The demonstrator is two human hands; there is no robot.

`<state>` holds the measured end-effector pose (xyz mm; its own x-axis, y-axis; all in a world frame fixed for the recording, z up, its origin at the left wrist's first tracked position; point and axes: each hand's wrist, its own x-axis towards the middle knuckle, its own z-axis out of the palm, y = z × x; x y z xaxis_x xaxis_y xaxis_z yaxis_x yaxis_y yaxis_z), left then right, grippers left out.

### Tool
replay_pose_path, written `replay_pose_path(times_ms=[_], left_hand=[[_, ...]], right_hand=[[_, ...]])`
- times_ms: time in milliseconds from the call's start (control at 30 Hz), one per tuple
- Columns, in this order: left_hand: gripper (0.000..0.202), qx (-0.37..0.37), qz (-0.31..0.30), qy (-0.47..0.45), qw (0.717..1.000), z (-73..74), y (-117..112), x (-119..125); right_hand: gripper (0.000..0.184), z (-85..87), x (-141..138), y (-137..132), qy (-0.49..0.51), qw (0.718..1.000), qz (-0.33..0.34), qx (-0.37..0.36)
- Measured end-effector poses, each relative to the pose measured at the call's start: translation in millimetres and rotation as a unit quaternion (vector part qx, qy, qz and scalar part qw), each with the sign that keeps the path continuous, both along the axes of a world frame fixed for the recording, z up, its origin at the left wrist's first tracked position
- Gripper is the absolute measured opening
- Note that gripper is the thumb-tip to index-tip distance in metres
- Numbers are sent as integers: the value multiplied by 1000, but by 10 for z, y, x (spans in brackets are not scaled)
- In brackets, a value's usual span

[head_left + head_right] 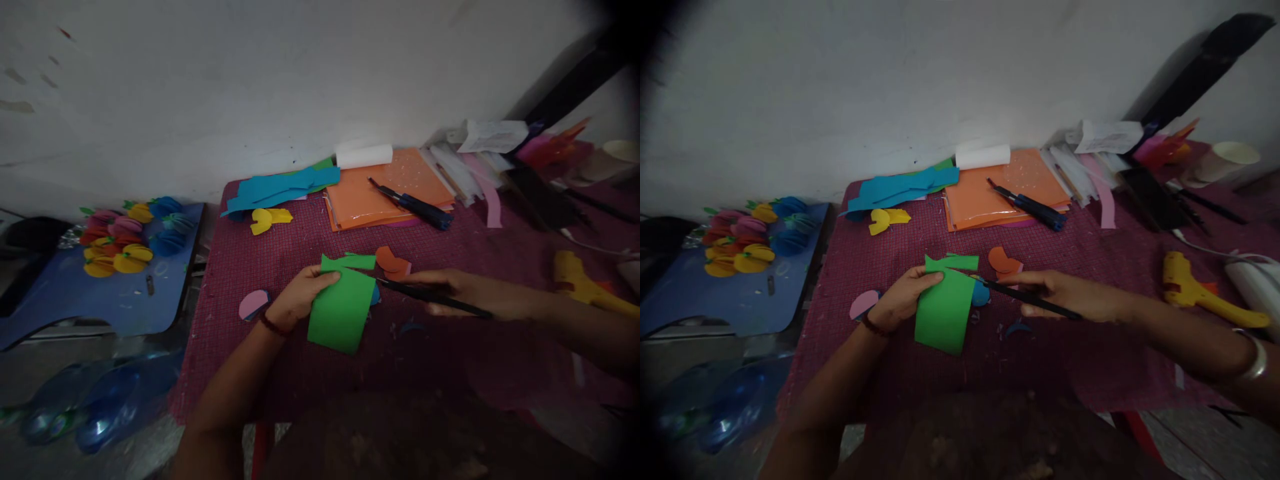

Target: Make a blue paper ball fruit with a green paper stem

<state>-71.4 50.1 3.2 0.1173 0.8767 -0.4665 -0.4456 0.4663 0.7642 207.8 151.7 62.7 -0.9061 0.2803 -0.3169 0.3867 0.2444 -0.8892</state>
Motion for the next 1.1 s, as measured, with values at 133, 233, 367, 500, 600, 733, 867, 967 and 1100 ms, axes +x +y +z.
replay_pose_path(times_ms=[133, 233, 367, 500, 600, 733, 867, 967, 1100], left_hand=[[33, 0, -20, -4, 1000, 25, -16, 42], [30, 1, -21, 6, 1000, 50, -15, 73], [25, 0, 25, 20, 999, 75, 13, 58], [19, 15, 55, 59, 997, 75, 32, 14], [25, 9, 41, 80, 996, 75, 21, 7], [34, 12, -10, 101, 995, 110, -14, 40], [34, 15, -59, 89, 994, 142, -35, 87], [31, 7, -69, 79, 994, 144, -29, 117], [28, -2, -58, 80, 995, 162, -9, 145]], right_hand=[[66, -55, -27, -8, -25, 999, 13, -25], [67, -100, -37, 7, -16, 999, 16, -26], [69, -80, -33, 16, -11, 1000, 1, -14], [74, -77, 32, 8, -35, 999, -22, -35], [78, -139, 86, 9, -40, 996, -45, -65], [74, -219, 96, 10, -30, 994, -38, -101], [75, -174, 16, 6, -33, 994, -16, -99], [69, -110, -57, 14, -5, 999, 13, -36], [63, -89, -108, 30, 18, 999, 31, -6]])
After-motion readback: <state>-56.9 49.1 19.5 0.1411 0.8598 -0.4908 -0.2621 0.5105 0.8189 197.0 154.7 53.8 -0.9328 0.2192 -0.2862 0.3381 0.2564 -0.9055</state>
